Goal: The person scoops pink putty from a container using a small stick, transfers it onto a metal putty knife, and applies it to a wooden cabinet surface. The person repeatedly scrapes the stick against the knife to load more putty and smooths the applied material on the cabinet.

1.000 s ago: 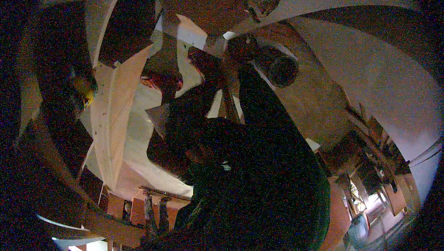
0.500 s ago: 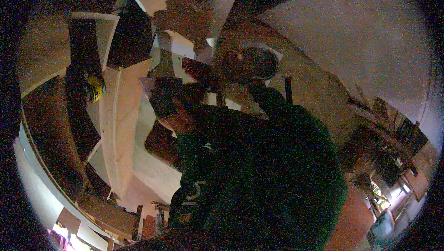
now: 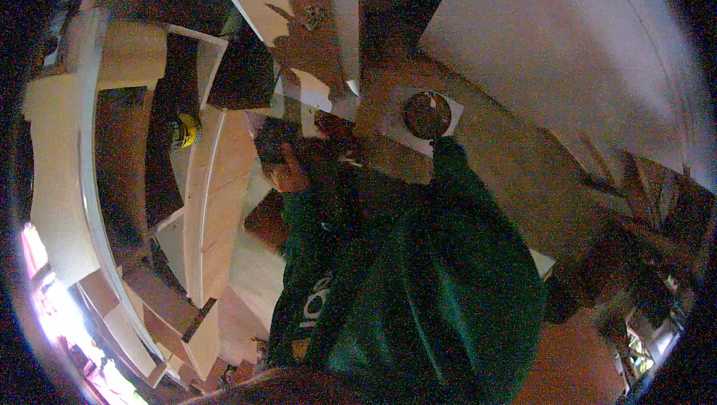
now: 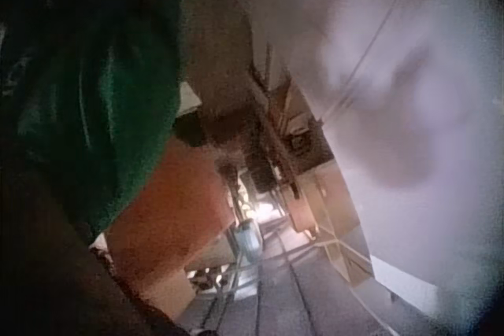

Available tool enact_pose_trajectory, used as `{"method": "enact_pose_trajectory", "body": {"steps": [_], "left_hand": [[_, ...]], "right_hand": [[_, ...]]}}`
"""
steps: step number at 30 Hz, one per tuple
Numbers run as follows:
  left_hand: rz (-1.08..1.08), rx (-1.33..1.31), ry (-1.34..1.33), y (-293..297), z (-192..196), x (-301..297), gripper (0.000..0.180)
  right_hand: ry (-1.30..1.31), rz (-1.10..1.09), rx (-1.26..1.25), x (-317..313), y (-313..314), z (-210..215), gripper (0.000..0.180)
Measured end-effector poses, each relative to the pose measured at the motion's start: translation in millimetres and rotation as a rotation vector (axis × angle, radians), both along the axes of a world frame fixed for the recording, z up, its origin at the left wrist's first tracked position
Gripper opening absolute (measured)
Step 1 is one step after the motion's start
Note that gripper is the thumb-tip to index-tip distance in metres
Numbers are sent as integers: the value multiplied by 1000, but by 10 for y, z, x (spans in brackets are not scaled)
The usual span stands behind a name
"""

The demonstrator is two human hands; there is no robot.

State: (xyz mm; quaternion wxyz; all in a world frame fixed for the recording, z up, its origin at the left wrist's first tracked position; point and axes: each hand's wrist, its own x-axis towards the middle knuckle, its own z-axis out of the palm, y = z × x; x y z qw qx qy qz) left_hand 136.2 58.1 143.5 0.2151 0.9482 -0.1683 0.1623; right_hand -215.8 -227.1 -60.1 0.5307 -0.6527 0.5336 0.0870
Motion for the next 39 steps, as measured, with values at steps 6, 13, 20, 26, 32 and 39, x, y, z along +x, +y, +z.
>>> {"method": "enact_pose_trajectory", "body": {"steps": [6,13,20,26,32,39], "left_hand": [[31,167,459,94,-28,-6,88],[-173,177,-22,-161,430,-173,76],[-57,-566,243,165,158,-297,49],[191,-444,732,1362,26,-440,38],[335,29,416,2544,348,-888,34],[456,78,323,2943,-868,-1220,54]], "right_hand": [[-28,75,14,38,-64,93,28],[-144,232,49,420,63,276,27],[-290,362,146,819,449,805,27],[-477,289,85,1573,172,1413,28],[-705,369,11,2528,328,1934,28],[-859,1050,-531,3369,1514,2200,29]]}}
